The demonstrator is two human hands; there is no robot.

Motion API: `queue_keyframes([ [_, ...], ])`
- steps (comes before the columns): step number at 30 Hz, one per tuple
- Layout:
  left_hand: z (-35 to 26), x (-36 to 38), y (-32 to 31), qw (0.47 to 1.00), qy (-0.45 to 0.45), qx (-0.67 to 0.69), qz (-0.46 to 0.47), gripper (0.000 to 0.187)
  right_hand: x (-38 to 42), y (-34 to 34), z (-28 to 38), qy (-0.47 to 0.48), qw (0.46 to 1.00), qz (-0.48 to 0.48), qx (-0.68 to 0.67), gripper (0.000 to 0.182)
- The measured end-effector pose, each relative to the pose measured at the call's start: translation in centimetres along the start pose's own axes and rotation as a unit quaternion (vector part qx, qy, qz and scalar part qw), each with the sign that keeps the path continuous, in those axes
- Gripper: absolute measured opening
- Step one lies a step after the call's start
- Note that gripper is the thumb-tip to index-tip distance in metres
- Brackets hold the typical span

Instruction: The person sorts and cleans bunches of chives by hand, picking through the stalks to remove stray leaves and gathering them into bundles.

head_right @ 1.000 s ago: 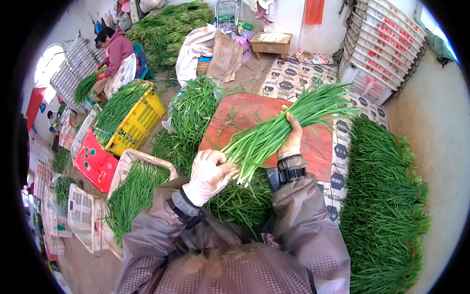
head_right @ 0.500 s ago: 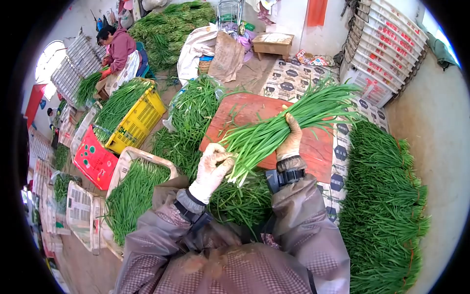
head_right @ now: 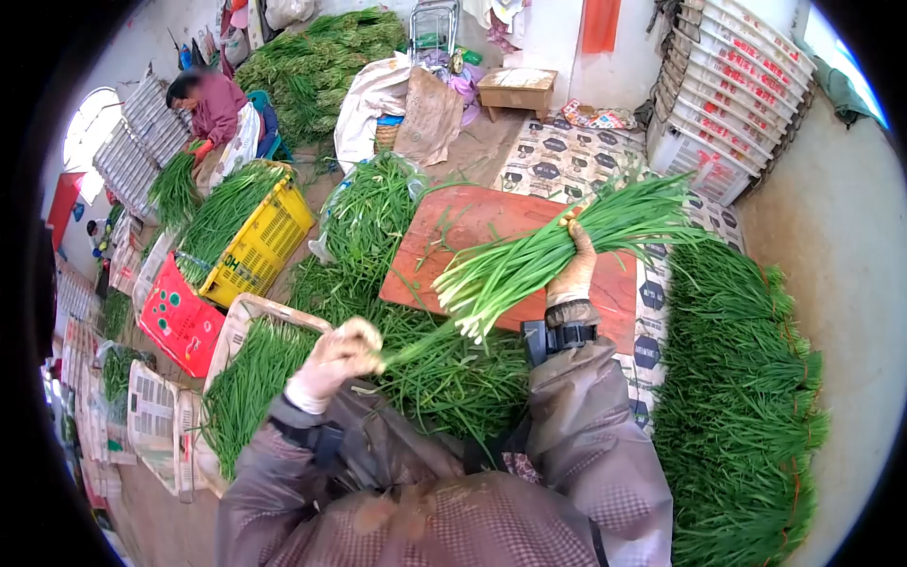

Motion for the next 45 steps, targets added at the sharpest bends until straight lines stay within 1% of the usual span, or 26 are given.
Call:
queue_keyframes([
  [1, 1.6, 1.4, 0.5, 0.991, 0.103, 0.048, 0.068, 0.011, -0.2, 0.4, 0.5, 0.006, 1.0, -0.007, -0.003, 0.02],
  [2, 3.4, 2.4, 1.6, 0.987, 0.116, -0.04, 0.103, 0.018, -0.6, 0.9, 0.9, 0.012, 1.0, -0.013, -0.006, 0.02],
  [3, 3.2, 2.5, 2.2, 0.951, 0.112, -0.257, 0.131, 0.021, -0.7, 0.9, 1.1, 0.017, 1.0, -0.019, -0.009, 0.02],
  [4, 3.0, 2.7, 2.8, 0.868, 0.1, -0.46, 0.158, 0.027, -0.5, 0.8, 1.3, 0.022, 1.0, -0.02, 0.01, 0.023],
  [5, 2.6, 2.5, 2.7, 0.815, 0.066, -0.558, 0.142, 0.03, -0.6, 0.5, 1.2, 0.017, 1.0, -0.005, 0.011, 0.024],
  [7, 0.0, 0.0, 1.8, 0.897, -0.063, -0.436, 0.044, 0.028, -0.2, -0.6, 0.7, 0.007, 1.0, 0.021, 0.013, 0.026],
  [8, 0.0, -1.2, 1.2, 0.952, -0.048, -0.302, 0.024, 0.025, 0.2, -1.3, 0.4, 0.001, 0.999, 0.032, 0.02, 0.028],
  [10, -1.7, -4.0, -0.8, 0.961, -0.093, -0.261, -0.012, 0.03, 0.2, -1.4, -0.9, -0.016, 0.999, 0.046, 0.014, 0.028],
  [13, -4.7, -6.7, -4.4, 0.939, -0.137, -0.315, -0.002, 0.03, 0.7, -2.2, -2.2, -0.037, 0.997, 0.065, 0.027, 0.031],
  [15, -5.1, -7.7, -6.0, 0.893, -0.168, -0.417, -0.016, 0.029, 1.5, -2.7, -2.9, -0.053, 0.996, 0.06, 0.04, 0.033],
  [16, -4.1, -8.5, -6.1, 0.918, -0.155, -0.362, -0.042, 0.024, 1.4, -2.9, -3.2, -0.062, 0.995, 0.074, 0.031, 0.034],
  [20, -1.2, -9.9, -5.5, 0.953, -0.07, -0.292, -0.032, 0.019, 1.8, -3.3, -3.8, -0.065, 0.993, 0.084, 0.054, 0.036],
  [23, -0.8, -10.2, -5.2, 0.993, 0.022, -0.111, -0.017, 0.02, 1.9, -3.1, -4.8, -0.098, 0.989, 0.093, 0.061, 0.038],
  [24, -1.6, -10.0, -5.3, 0.995, 0.015, -0.1, -0.008, 0.021, 1.8, -2.9, -5.2, -0.11, 0.988, 0.097, 0.052, 0.038],
  [27, -3.5, -8.5, -6.2, 0.995, 0.038, 0.076, 0.043, 0.025, 1.8, -2.9, -5.7, -0.119, 0.986, 0.093, 0.07, 0.033],
  [28, -4.1, -7.8, -6.1, 0.994, 0.013, 0.083, 0.068, 0.029, 1.7, -2.6, -5.8, -0.113, 0.988, 0.088, 0.066, 0.033],
  [29, -4.5, -6.8, -5.9, 0.994, 0.034, 0.059, 0.087, 0.028, 1.5, -2.3, -5.7, -0.113, 0.989, 0.077, 0.056, 0.033],
  [31, -5.8, -4.6, -5.3, 0.988, -0.063, 0.021, 0.141, 0.025, 1.3, -1.9, -5.3, -0.111, 0.991, 0.058, 0.035, 0.032],
  [33, -6.5, -2.0, -5.5, 0.957, -0.086, 0.007, 0.278, 0.02, 1.1, -1.6, -4.8, -0.087, 0.994, 0.048, 0.039, 0.03],
  [34, -5.2, -0.8, -5.6, 0.939, -0.039, 0.031, 0.341, 0.017, 0.9, -1.5, -4.6, -0.08, 0.995, 0.046, 0.032, 0.03],
  [35, -3.1, 0.0, -5.4, 0.935, 0.069, 0.007, 0.347, 0.023, 0.7, -1.4, -4.5, -0.071, 0.996, 0.043, 0.024, 0.03],
  [37, -0.5, 0.0, -4.7, 0.937, 0.215, -0.02, 0.273, 0.032, 0.8, -2.0, -4.5, -0.068, 0.996, 0.05, 0.016, 0.03],
  [38, 1.6, -0.1, -4.6, 0.947, 0.178, 0.036, 0.265, 0.043, 1.0, -2.2, -4.6, -0.07, 0.996, 0.054, 0.013, 0.03],
  [41, 3.1, -1.4, -7.2, 0.948, 0.216, 0.159, 0.169, 0.061, 1.4, -2.8, -4.6, -0.064, 0.996, 0.06, 0.013, 0.031],
  [42, 3.0, -1.6, -8.0, 0.941, 0.223, 0.204, 0.153, 0.063, 1.4, -3.0, -4.8, -0.062, 0.996, 0.062, 0.017, 0.031],
  [45, 4.5, -2.5, -9.0, 0.919, 0.231, 0.308, 0.079, 0.049, 1.6, -3.3, -5.1, -0.059, 0.996, 0.07, 0.021, 0.032],
])
Point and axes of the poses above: each hand's wrist, its own x-axis away from the middle knuckle, its own y-axis out of the back of the hand, z = x × y, the point moved 7 cm from there along -x, towards the middle knuckle, and after that the axes turned 2 degrees about z, right-handed, at the moved point
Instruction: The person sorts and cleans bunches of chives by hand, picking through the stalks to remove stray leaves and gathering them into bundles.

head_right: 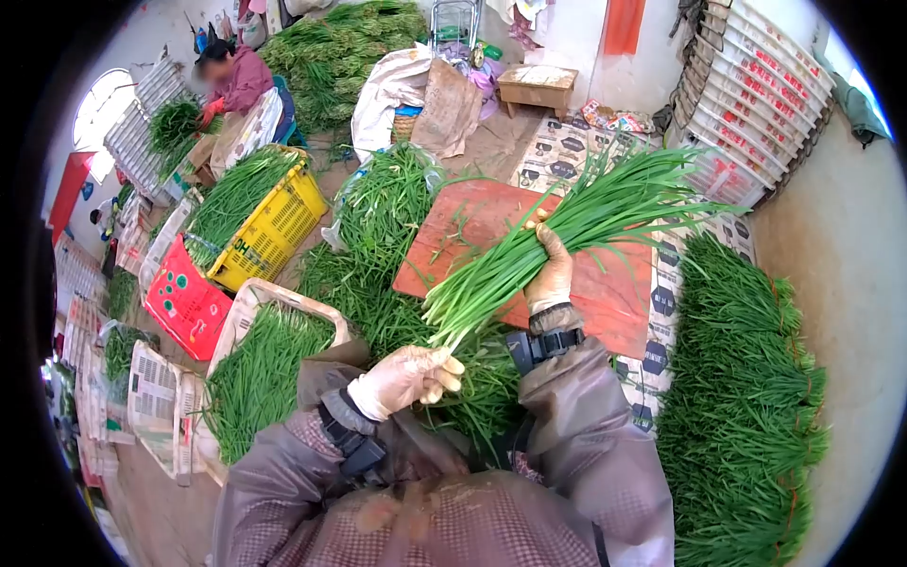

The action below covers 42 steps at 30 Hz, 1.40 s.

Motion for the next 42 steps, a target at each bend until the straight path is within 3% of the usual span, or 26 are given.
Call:
queue_keyframes([
  [3, -0.4, 0.1, 0.0, 1.0, -0.026, -0.005, 0.002, 0.04, 0.0, 0.2, -0.3, -0.013, 1.0, -0.015, 0.001, 0.03],
  [9, -1.1, 3.1, -1.6, 0.98, -0.02, -0.156, 0.122, 0.038, -0.8, 3.0, 0.1, -0.029, 0.998, -0.063, -0.008, 0.024],
  [12, -0.2, 5.1, -1.4, 0.958, 0.032, -0.215, 0.185, 0.036, -1.8, 3.6, 1.0, -0.047, 0.991, -0.027, -0.12, 0.021],
  [14, 0.8, 5.5, -0.2, 0.947, 0.072, -0.258, 0.177, 0.032, -1.9, 4.1, 1.3, -0.059, 0.99, 0.011, -0.129, 0.021],
  [15, 0.1, 5.3, -0.1, 0.946, -0.03, -0.284, 0.155, 0.031, -1.8, 4.0, 1.5, -0.055, 0.99, 0.012, -0.128, 0.022],
  [16, -0.7, 4.7, 0.4, 0.897, -0.104, -0.411, 0.125, 0.032, -1.8, 3.9, 1.6, -0.051, 0.991, 0.013, -0.126, 0.022],
  [18, -0.3, 3.5, 1.8, 0.972, -0.05, -0.223, 0.055, 0.034, -1.7, 3.4, 1.3, -0.058, 0.988, 0.013, -0.139, 0.025],
  [20, -1.8, 3.4, -0.2, 0.988, -0.056, -0.135, 0.053, 0.031, -1.3, 2.2, 1.1, -0.06, 0.988, 0.023, -0.141, 0.025],
  [22, -3.4, 3.0, -0.2, 0.967, -0.167, -0.19, -0.035, 0.026, -1.2, 1.8, 1.0, -0.043, 0.994, 0.013, -0.099, 0.026],
  [24, -6.6, 4.5, -1.6, 0.869, -0.31, -0.339, -0.185, 0.03, -1.2, 1.5, 1.1, -0.029, 0.997, 0.012, -0.067, 0.026],
  [27, -9.9, 4.6, -5.9, 0.706, -0.477, -0.497, -0.167, 0.036, -1.1, 1.2, 0.3, -0.031, 0.998, 0.026, -0.055, 0.027],
  [28, -10.1, 4.4, -7.0, 0.623, -0.441, -0.621, -0.177, 0.039, -1.0, 1.0, 0.1, -0.032, 0.998, 0.027, -0.049, 0.027],
  [33, -8.5, 1.1, -6.7, 0.506, -0.378, -0.753, -0.186, 0.012, -0.1, 0.0, -0.9, -0.062, 0.997, 0.027, -0.03, 0.029],
  [37, -7.5, 0.1, -7.1, 0.584, -0.354, -0.706, -0.189, 0.012, 1.1, -1.7, -2.2, -0.124, 0.989, 0.072, -0.037, 0.034],
  [38, -7.1, -0.3, -7.0, 0.649, -0.345, -0.659, -0.162, 0.013, 1.6, -2.2, -2.6, -0.138, 0.987, 0.08, -0.03, 0.035],
  [39, -6.3, -0.9, -6.7, 0.775, -0.304, -0.546, -0.094, 0.013, 2.0, -2.0, -3.2, -0.156, 0.985, 0.066, -0.019, 0.036],
  [41, -4.3, -0.8, -8.3, 0.92, -0.256, -0.289, 0.07, 0.013, 1.5, -1.0, -4.3, -0.173, 0.981, 0.076, -0.033, 0.035],
  [42, -4.9, 1.0, -9.9, 0.811, -0.37, -0.446, 0.08, 0.014, 1.0, -0.3, -4.6, -0.188, 0.976, 0.093, -0.056, 0.034],
])
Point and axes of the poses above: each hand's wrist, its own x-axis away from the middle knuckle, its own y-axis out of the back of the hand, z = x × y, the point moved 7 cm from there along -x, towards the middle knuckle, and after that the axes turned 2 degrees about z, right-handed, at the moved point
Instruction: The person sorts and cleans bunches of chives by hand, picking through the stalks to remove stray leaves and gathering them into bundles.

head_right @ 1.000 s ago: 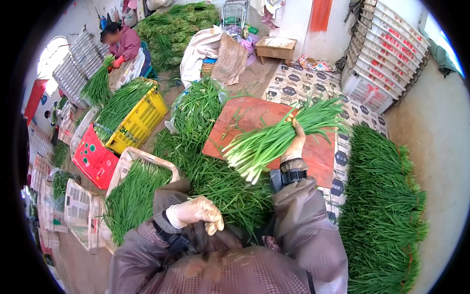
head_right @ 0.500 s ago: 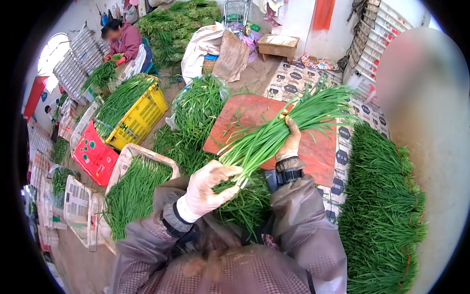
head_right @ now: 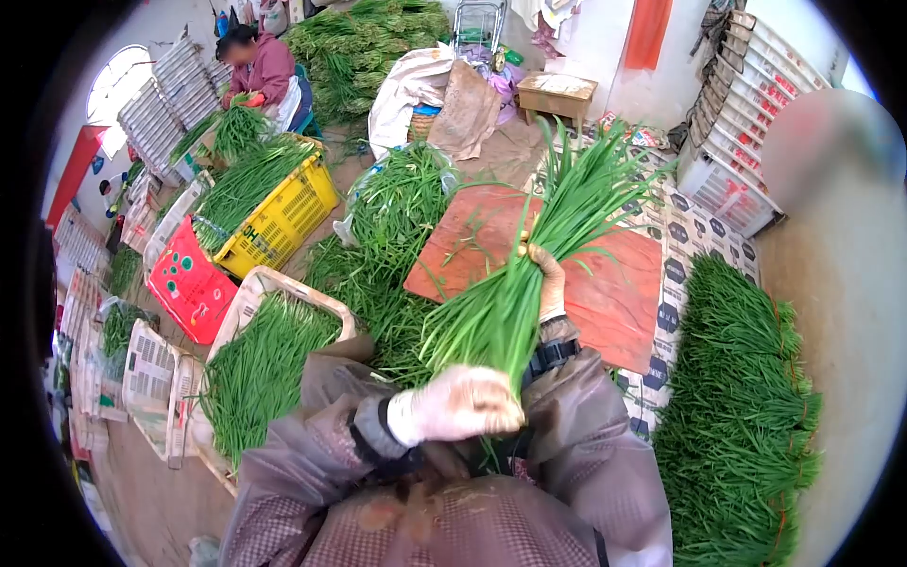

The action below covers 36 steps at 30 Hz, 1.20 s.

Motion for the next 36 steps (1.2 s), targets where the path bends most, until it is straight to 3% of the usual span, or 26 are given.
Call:
queue_keyframes([
  [4, -4.3, 2.3, -0.2, 0.984, -0.021, 0.139, 0.111, 0.014, -0.6, 2.3, 2.4, 0.042, 0.998, -0.018, -0.042, 0.035],
  [6, -4.5, 4.0, 0.4, 0.967, -0.019, 0.15, 0.205, 0.017, -1.1, 3.4, 3.4, 0.064, 0.997, 0.027, -0.044, 0.038],
  [8, -3.4, 5.0, 4.0, 0.985, 0.033, 0.092, 0.139, 0.02, -1.1, 3.6, 3.8, 0.073, 0.995, 0.043, -0.046, 0.041],
  [9, -1.8, 5.4, 6.9, 0.996, 0.07, -0.005, 0.053, 0.025, -1.0, 2.9, 3.8, 0.067, 0.995, 0.054, -0.06, 0.041],
  [10, -0.1, 6.0, 9.5, 0.989, 0.107, -0.101, -0.035, 0.03, -0.6, 2.1, 3.6, 0.06, 0.993, 0.064, -0.074, 0.042],
  [12, 3.2, 7.3, 13.2, 0.951, 0.25, -0.092, -0.158, 0.047, -0.3, 0.4, 2.9, 0.05, 0.991, 0.097, -0.076, 0.042],
  [15, 7.5, 7.5, 13.0, 0.956, 0.253, -0.055, -0.141, 0.068, -0.1, -0.4, 2.1, 0.032, 0.99, 0.108, -0.088, 0.043],
  [18, 8.9, 6.8, 11.4, 0.958, 0.268, -0.014, -0.096, 0.067, 0.4, -2.6, 0.7, 0.022, 0.983, 0.124, -0.136, 0.044],
  [19, 8.5, 6.7, 11.2, 0.963, 0.235, -0.011, -0.129, 0.05, 0.6, -2.9, 0.3, 0.02, 0.979, 0.13, -0.155, 0.044],
  [21, 9.0, 7.3, 11.2, 0.966, 0.231, 0.059, -0.096, 0.037, 1.1, -3.0, -0.2, 0.004, 0.987, 0.106, -0.124, 0.043],
  [23, 9.1, 8.2, 11.3, 0.958, 0.251, 0.097, -0.099, 0.029, 1.5, -3.4, -0.2, -0.009, 0.988, 0.111, -0.104, 0.041],
  [26, 7.5, 10.2, 12.0, 0.959, 0.255, 0.09, -0.089, 0.032, 2.1, -4.6, 0.6, 0.011, 0.989, 0.095, -0.112, 0.038],
  [28, 7.9, 12.8, 13.2, 0.954, 0.28, 0.021, -0.109, 0.03, 1.8, -3.8, 2.1, 0.038, 0.988, 0.089, -0.121, 0.034],
  [30, 9.1, 16.1, 14.3, 0.913, 0.389, -0.098, -0.067, 0.023, 2.3, -4.6, 4.0, 0.062, 0.988, 0.109, -0.086, 0.032],
  [33, 10.7, 19.7, 15.0, 0.788, 0.491, -0.372, -0.016, 0.024, 2.5, -5.4, 5.7, 0.071, 0.986, 0.117, -0.1, 0.029],
  [36, 5.7, 16.1, 14.2, 0.88, 0.2, -0.397, -0.166, 0.03, 2.3, -6.0, 5.7, 0.073, 0.99, 0.1, -0.069, 0.029],
])
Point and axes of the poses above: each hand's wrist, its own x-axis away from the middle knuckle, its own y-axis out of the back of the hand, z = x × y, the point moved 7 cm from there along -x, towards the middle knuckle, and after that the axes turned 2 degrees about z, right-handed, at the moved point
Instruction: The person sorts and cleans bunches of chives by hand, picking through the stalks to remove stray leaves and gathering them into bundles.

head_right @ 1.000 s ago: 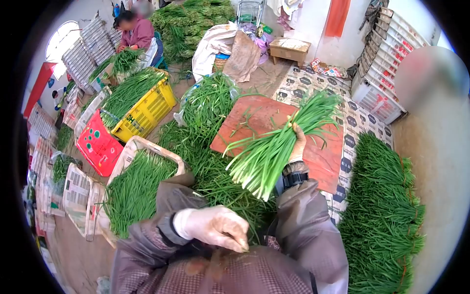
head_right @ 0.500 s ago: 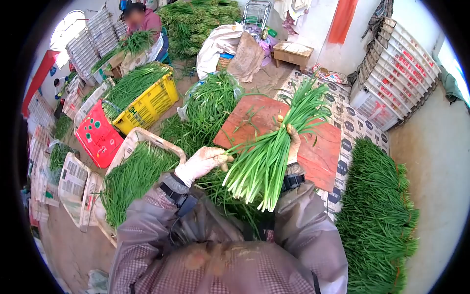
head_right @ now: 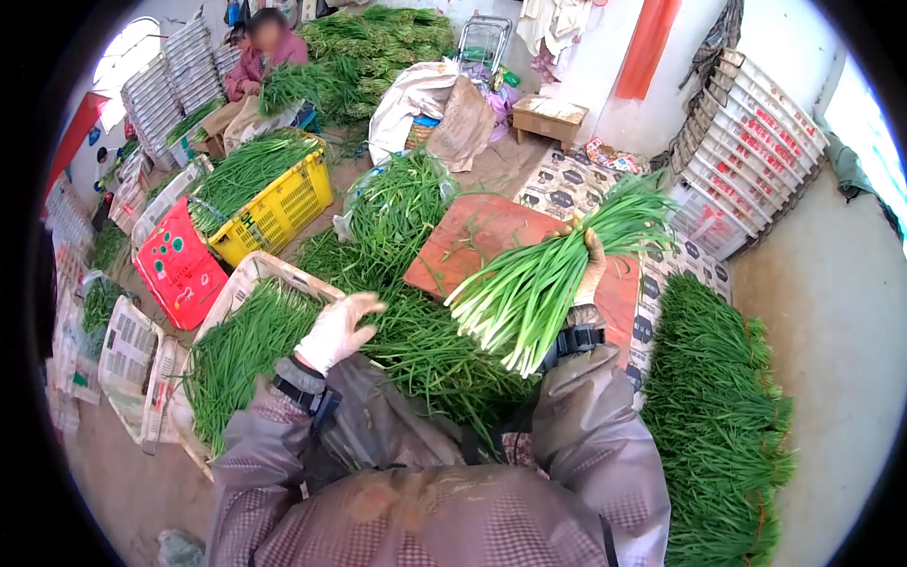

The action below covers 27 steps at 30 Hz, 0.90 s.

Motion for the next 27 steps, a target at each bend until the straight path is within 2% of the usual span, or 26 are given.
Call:
queue_keyframes([
  [1, -2.6, -0.9, 1.0, 0.973, -0.02, 0.229, -0.033, 0.032, -0.2, 1.1, 0.2, 0.032, 0.998, -0.058, 0.022, 0.029],
  [3, -8.6, -2.3, 4.0, 0.913, -0.075, 0.394, -0.07, 0.036, 0.1, -0.4, -1.7, -0.015, 0.999, -0.044, 0.018, 0.03],
  [4, -10.5, -2.8, 4.9, 0.94, -0.125, 0.307, -0.077, 0.036, 0.0, -0.8, -2.5, -0.027, 0.999, -0.042, 0.02, 0.031],
  [6, -13.6, -3.2, 5.7, 0.962, -0.234, 0.093, -0.108, 0.037, -0.3, -1.3, -3.6, -0.013, 0.999, -0.048, 0.017, 0.034],
  [7, -14.2, -3.4, 5.4, 0.967, -0.226, 0.05, -0.108, 0.036, -0.2, -1.5, -4.0, -0.018, 0.998, -0.049, 0.03, 0.033],
  [10, -13.9, -3.4, 4.3, 0.96, -0.239, 0.055, -0.139, 0.036, -0.3, -2.3, -4.8, -0.014, 0.999, -0.038, 0.024, 0.032],
  [12, -13.2, -3.3, 3.1, 0.967, -0.221, 0.044, -0.121, 0.028, -0.3, -2.3, -5.3, -0.037, 0.999, -0.034, 0.001, 0.031],
  [13, -12.8, -3.1, 2.8, 0.97, -0.212, 0.038, -0.112, 0.024, 0.0, -2.9, -5.4, -0.046, 0.998, -0.021, 0.032, 0.031],
  [16, -10.5, -2.0, 2.4, 0.959, -0.157, 0.234, -0.044, 0.012, 0.1, -2.5, -4.1, 0.003, 0.998, -0.048, 0.038, 0.031],
  [19, -6.4, -0.3, 2.3, 0.974, -0.105, 0.199, 0.009, 0.01, -0.3, -1.1, -2.4, 0.008, 1.0, -0.022, 0.013, 0.032],
  [21, -2.7, -0.1, 1.0, 0.976, -0.03, 0.217, 0.022, 0.017, -0.3, -1.9, -2.2, 0.01, 1.0, 0.003, 0.011, 0.036],
  [23, -1.6, 0.0, 0.5, 0.961, 0.046, 0.271, 0.004, 0.032, -0.1, -2.3, -2.8, 0.0, 1.0, -0.004, -0.005, 0.03],
  [24, -1.9, -0.4, -0.1, 0.911, 0.084, 0.404, 0.019, 0.032, 0.0, -2.8, -3.4, -0.005, 1.0, -0.007, -0.012, 0.027],
  [27, -4.2, -2.4, -0.2, 0.913, 0.022, 0.404, 0.052, 0.033, -0.4, -2.8, -5.2, -0.031, 0.999, 0.006, -0.031, 0.03],
])
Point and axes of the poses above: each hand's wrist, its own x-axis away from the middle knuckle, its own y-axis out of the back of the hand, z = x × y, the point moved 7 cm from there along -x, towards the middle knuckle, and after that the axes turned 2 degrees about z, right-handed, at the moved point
